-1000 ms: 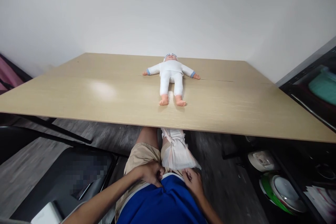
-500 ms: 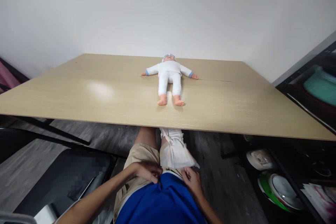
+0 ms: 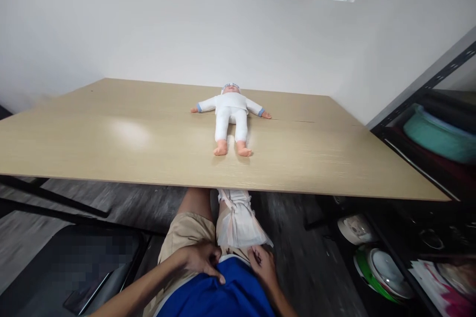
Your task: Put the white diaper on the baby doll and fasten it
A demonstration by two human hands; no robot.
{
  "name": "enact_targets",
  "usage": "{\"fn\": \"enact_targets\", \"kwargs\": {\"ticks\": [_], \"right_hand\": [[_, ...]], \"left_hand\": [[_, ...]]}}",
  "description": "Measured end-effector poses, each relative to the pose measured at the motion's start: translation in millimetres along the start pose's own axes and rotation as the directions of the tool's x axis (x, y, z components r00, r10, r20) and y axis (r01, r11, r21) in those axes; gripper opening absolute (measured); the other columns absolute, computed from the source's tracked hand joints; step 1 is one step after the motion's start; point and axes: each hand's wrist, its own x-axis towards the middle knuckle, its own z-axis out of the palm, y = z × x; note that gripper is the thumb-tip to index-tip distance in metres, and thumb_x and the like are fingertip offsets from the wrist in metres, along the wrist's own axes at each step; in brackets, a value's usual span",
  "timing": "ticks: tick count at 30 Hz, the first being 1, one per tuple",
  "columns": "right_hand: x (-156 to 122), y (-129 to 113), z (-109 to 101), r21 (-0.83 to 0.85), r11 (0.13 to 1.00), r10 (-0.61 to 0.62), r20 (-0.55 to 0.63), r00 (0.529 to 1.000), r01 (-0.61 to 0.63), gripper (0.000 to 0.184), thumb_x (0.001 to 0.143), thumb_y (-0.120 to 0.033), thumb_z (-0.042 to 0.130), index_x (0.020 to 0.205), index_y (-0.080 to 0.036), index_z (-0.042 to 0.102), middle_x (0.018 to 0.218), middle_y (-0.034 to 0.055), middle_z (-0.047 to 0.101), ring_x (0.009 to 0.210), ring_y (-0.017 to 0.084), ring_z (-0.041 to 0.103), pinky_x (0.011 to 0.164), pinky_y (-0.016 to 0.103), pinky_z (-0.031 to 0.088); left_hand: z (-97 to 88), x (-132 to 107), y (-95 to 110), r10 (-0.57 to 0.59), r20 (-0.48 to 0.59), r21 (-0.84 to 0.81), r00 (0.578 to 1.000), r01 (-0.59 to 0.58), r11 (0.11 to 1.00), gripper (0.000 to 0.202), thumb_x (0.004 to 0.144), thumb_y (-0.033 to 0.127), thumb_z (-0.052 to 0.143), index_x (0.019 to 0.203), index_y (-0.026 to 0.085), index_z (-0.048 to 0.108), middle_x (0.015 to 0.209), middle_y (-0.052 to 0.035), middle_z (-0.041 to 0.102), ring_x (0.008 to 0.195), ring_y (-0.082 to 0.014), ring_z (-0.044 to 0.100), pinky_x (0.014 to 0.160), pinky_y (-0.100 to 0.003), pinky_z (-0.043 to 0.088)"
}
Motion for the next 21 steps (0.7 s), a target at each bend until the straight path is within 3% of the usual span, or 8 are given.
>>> {"fn": "enact_targets", "kwargs": {"ticks": [4,8,16,21], "right_hand": [[3.6,4.1,1.9,0.003,1.0,-0.014,0.0,1.0,0.014,0.068,0.105,-0.077,0.046,0.061,-0.025,0.039,0.053,-0.0055,0.033,0.051,0.012,0.036,0.053,0.028,0.025],[6.9,7.8,3.7,0.006,0.999,-0.033,0.0,0.999,0.033,0.068,0.105,-0.078,0.046,0.062,-0.025,0.041,0.053,-0.0049,0.035,0.053,0.013,0.039,0.053,0.027,0.027],[7.9,9.8,5.8,0.005,0.999,-0.032,-0.03,0.999,0.032,0.07,0.105,-0.078,0.047,0.061,-0.024,0.046,0.053,-0.0032,0.042,0.052,0.013,0.042,0.054,0.028,0.029],[10.5,12.7,6.4,0.035,0.999,-0.018,-0.025,1.0,0.019,0.073,0.104,-0.083,0.045,0.064,-0.023,0.054,0.055,-0.0011,0.048,0.053,0.015,0.045,0.054,0.027,0.033]], "left_hand": [[3.7,7.6,3.5,-0.162,0.029,0.023,0.986,0.162,0.987,0.077,0.042,0.081,0.097,0.073,0.025,0.054,0.072,0.0047,0.055,0.071,-0.0185,0.051,0.065,-0.031,0.036],[10.2,21.9,-1.0,-0.23,-0.008,0.053,0.973,0.23,0.972,0.079,0.035,0.069,0.101,0.071,0.025,0.045,0.068,0.0066,0.047,0.069,-0.016,0.042,0.064,-0.031,0.033],[16.2,29.5,-9.1,-0.222,-0.041,0.074,0.974,0.225,0.972,0.077,0.037,0.064,0.099,0.073,0.026,0.043,0.068,0.0071,0.042,0.07,-0.0166,0.044,0.065,-0.029,0.032],[12.1,23.3,-11.9,-0.206,-0.071,0.036,0.976,0.209,0.977,0.079,0.038,0.074,0.098,0.077,0.026,0.048,0.071,0.006,0.048,0.073,-0.018,0.047,0.065,-0.03,0.034]]}}
